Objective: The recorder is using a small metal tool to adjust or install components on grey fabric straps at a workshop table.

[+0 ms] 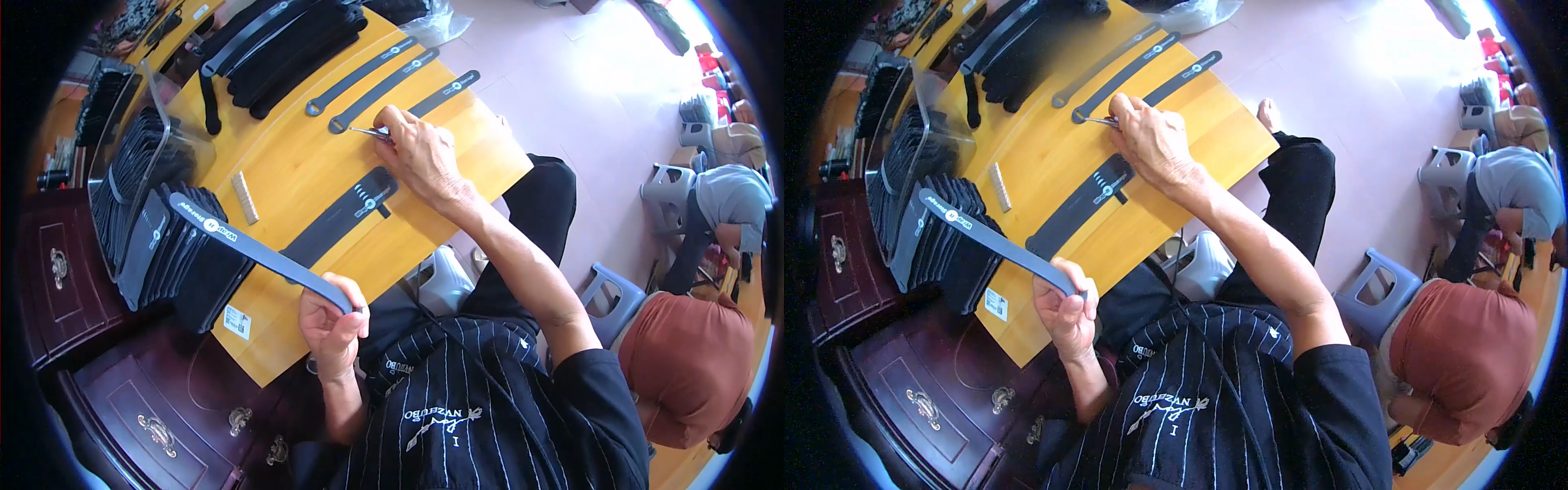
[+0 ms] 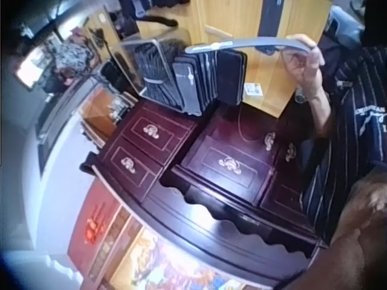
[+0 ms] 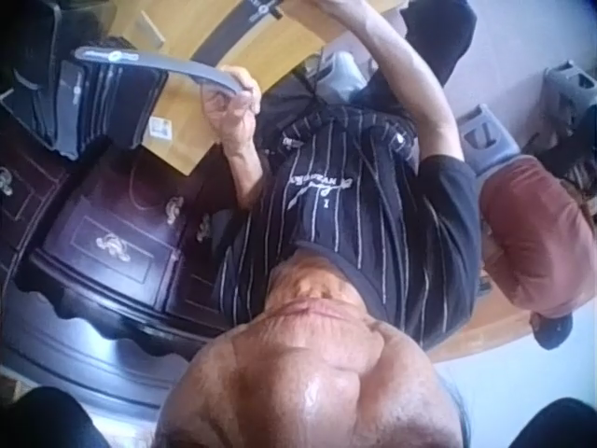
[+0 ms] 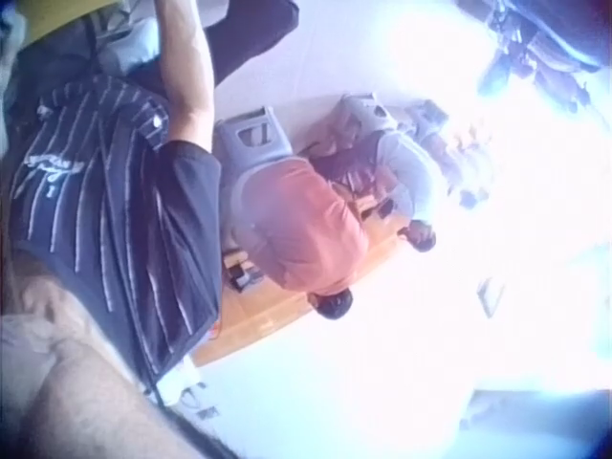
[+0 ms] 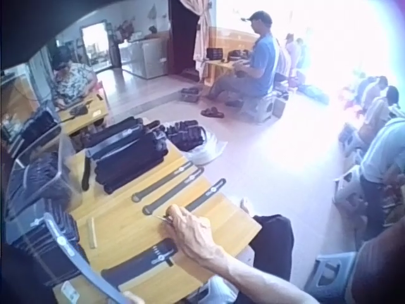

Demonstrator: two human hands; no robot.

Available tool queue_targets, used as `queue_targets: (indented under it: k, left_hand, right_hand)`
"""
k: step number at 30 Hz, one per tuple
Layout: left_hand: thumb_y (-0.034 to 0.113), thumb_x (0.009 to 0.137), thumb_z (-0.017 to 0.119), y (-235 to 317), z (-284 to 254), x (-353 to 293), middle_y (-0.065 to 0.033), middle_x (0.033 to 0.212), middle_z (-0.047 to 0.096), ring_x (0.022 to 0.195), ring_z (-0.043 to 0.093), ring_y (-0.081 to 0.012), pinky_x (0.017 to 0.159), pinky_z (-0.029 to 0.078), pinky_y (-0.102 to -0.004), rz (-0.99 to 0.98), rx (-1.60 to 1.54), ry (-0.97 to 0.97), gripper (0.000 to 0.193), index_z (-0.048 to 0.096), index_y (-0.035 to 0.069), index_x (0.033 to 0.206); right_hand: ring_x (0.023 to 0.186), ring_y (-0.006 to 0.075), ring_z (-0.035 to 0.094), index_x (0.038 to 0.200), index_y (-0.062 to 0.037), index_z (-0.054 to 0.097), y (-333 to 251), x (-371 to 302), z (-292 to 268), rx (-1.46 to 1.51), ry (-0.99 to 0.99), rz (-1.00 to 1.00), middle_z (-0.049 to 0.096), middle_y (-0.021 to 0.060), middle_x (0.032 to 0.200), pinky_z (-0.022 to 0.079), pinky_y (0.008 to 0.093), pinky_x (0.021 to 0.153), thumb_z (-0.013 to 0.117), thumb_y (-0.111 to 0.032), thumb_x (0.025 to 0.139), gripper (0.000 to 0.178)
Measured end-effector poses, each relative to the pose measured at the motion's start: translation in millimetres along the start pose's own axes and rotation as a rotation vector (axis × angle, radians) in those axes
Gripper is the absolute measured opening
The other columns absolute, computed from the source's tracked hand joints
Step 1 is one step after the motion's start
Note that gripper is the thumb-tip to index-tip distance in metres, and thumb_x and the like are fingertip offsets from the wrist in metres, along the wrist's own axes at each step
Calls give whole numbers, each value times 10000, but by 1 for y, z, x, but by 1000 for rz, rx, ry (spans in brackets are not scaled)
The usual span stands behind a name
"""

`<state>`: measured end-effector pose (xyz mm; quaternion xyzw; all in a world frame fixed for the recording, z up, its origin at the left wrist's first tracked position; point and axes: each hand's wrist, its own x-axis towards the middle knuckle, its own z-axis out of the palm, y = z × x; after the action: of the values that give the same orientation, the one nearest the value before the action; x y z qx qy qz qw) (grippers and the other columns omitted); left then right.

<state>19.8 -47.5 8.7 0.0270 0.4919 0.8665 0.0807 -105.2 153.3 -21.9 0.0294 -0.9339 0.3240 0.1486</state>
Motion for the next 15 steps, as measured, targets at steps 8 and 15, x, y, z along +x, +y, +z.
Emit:
queue_targets:
  k: [8,15]
  left_hand:
    - [116,765,759,3,8,3,-106,865,516,590,457,-87,492,405,-179,-22,-14,36,468,372,105,1028]
    - [215,998,401,-5,4,8,-204,1046,543,783,551,-206,690,479,-325,91,-117,-39,340,344,70,1300]
  right_hand:
    - [765,312,635,908,-27,543,-4,-6,6,95,-17,89,609,147,828,499,391,663,669,-204,790,247]
    - [767,343,638,1043,12,508,-21,-27,-30,308,26,188,634,178,791,497,412,681,676,-330,825,439]
